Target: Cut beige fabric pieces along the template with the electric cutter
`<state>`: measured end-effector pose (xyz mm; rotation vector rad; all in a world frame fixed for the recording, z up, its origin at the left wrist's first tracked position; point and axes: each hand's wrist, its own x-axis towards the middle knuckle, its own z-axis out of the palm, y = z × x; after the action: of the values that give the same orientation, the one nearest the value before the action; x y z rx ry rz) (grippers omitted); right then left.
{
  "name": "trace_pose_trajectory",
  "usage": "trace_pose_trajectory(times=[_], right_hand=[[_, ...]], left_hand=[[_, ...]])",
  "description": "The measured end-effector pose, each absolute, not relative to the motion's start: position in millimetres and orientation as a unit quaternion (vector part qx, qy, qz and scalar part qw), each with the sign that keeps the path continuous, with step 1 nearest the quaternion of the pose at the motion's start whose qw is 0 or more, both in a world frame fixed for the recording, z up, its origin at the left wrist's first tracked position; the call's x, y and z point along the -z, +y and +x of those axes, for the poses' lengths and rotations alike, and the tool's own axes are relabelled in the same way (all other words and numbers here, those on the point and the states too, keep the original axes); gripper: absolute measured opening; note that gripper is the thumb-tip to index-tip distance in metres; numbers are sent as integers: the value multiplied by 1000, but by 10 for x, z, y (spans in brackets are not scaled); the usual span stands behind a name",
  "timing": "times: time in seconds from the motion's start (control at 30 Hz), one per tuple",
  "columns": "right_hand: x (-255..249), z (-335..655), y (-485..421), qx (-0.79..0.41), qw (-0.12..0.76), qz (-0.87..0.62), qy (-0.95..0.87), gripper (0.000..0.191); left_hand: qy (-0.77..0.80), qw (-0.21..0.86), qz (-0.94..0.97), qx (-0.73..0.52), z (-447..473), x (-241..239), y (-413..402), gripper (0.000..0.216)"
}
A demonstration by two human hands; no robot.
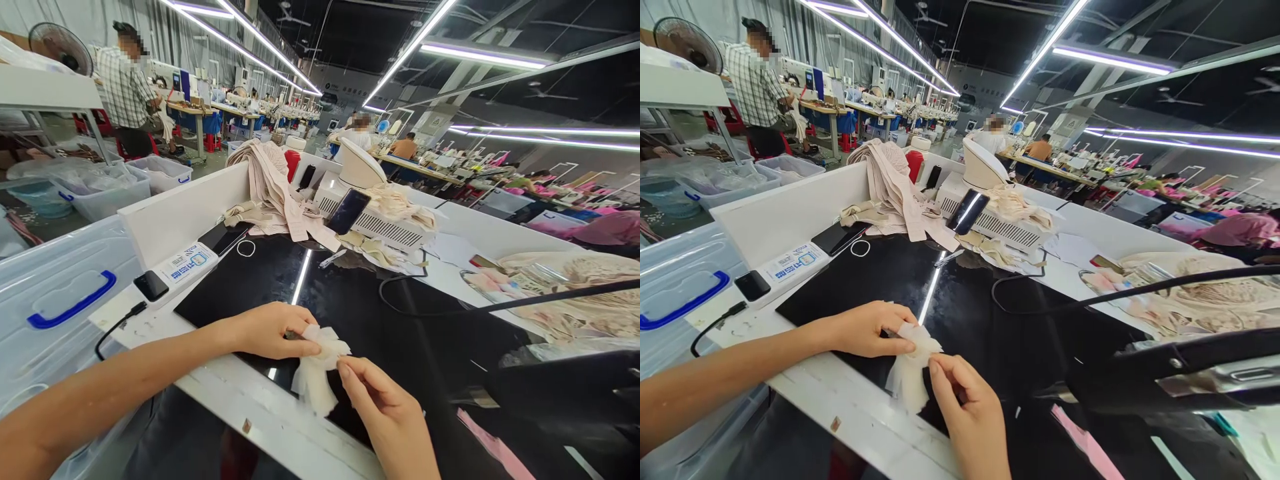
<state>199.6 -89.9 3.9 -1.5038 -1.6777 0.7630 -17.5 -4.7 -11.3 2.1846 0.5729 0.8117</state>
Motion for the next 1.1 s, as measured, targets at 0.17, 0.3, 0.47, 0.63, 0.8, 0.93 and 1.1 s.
trace_pose_trajectory(times=[0.17, 0.3, 0.47, 0.63, 0.8, 0.93, 1.1], right_hand=[[-28, 1971, -873, -321, 388, -604, -618, 26], [-26, 1961, -876, -304, 392, -597, -631, 25], [-22, 1980, -974, -149, 395, -541, -728, 9], [10, 1946, -1009, -20, 289, -402, -869, 13], [64, 1871, -979, 104, 216, -376, -895, 25], [88, 1822, -967, 161, 199, -359, -898, 26], [95, 1782, -988, 98, 236, -382, -888, 26]], left_hand=[[221, 369, 846, -315, -180, 108, -53, 18], [223, 378, 842, -313, -179, 121, -43, 17], [237, 371, 841, -316, -168, 138, -45, 13], [255, 359, 841, -314, -156, 120, -62, 13], [260, 356, 843, -310, -153, 94, -63, 13], [262, 354, 843, -309, -157, 87, -67, 13], [260, 356, 844, -308, -159, 89, -73, 13]])
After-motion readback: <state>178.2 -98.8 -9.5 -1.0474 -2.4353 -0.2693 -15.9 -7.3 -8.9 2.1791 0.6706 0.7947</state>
